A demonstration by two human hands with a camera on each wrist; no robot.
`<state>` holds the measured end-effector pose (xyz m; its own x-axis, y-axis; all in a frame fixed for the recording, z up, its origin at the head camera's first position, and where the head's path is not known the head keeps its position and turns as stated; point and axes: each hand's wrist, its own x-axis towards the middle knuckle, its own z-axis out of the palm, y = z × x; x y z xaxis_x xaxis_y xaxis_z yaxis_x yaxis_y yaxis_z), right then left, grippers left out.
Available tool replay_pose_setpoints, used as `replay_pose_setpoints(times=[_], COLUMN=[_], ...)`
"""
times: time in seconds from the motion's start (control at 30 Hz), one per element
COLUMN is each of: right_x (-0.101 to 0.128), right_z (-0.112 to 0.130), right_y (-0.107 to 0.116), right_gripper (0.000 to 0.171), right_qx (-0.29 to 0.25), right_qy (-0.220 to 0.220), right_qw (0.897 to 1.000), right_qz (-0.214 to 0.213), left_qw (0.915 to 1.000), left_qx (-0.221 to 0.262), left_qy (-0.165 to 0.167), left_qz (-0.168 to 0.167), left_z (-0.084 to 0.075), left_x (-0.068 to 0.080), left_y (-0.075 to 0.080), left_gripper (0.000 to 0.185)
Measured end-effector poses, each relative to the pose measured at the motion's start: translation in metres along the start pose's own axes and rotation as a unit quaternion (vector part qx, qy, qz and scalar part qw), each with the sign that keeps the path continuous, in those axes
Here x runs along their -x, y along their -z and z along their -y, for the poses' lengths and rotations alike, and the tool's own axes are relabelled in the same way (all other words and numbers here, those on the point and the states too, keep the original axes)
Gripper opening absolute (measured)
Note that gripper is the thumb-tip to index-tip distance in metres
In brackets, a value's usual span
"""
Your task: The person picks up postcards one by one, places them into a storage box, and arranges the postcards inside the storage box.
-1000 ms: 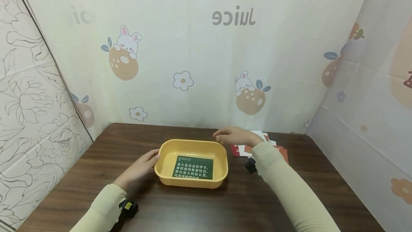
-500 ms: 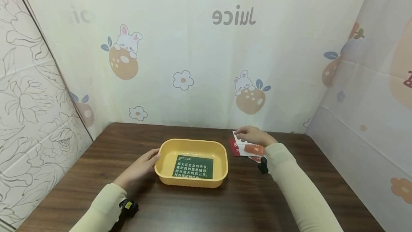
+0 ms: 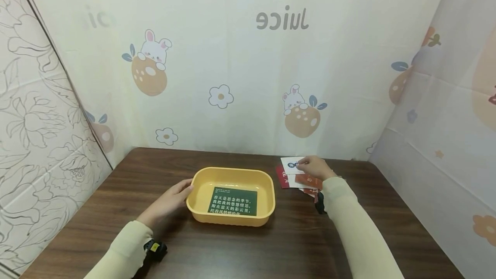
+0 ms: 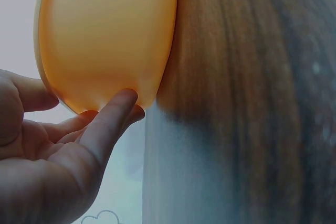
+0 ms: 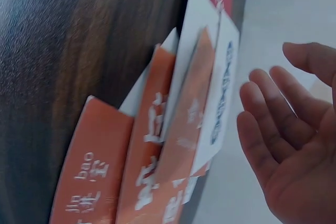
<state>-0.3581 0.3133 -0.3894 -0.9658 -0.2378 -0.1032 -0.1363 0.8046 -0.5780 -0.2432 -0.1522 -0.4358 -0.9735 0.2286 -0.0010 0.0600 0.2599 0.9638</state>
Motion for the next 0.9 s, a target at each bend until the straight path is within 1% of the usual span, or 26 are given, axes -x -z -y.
replay_pose_setpoints(times=[0.07,0.13,0.23,0.43,0.53,0.77,0.9], right_x=[0.000,0.000,0.001,0.000,-0.003,-0.009,-0.010], right_z=[-0.006,-0.010,-0.015,-0.018,-0.020,-0.024,-0.030], right_y=[-0.001,-0.002,-0.003,-0.006,-0.007,-0.008,-0.010], right_gripper=[0.049,0.050,0.051,0.052,0.054,0.065,0.072], right_qx=[-0.001,-0.019,-0.035,-0.037,-0.033,-0.046,-0.009], right_qy=[-0.021,-0.050,-0.070,-0.088,-0.104,-0.137,-0.127], right_qw=[1.000,0.998,0.996,0.993,0.991,0.986,0.987], right_qz=[-0.015,-0.026,-0.036,-0.065,-0.075,-0.088,-0.094], left_qw=[1.0000,1.0000,1.0000,1.0000,1.0000,1.0000,0.9998], left_qx=[-0.001,-0.004,-0.005,-0.006,-0.006,-0.002,-0.014], left_qy=[0.000,0.001,0.003,0.005,0.004,0.001,0.007], left_qz=[-0.002,-0.004,-0.006,-0.004,-0.003,-0.007,-0.011], left_z=[0.000,0.001,0.002,0.003,0.002,0.002,0.004], left_x=[0.000,-0.001,-0.002,-0.001,0.000,0.000,-0.002], left_y=[0.000,0.000,0.000,0.000,0.000,0.000,-0.001], left_gripper=[0.046,0.046,0.046,0.046,0.046,0.046,0.046])
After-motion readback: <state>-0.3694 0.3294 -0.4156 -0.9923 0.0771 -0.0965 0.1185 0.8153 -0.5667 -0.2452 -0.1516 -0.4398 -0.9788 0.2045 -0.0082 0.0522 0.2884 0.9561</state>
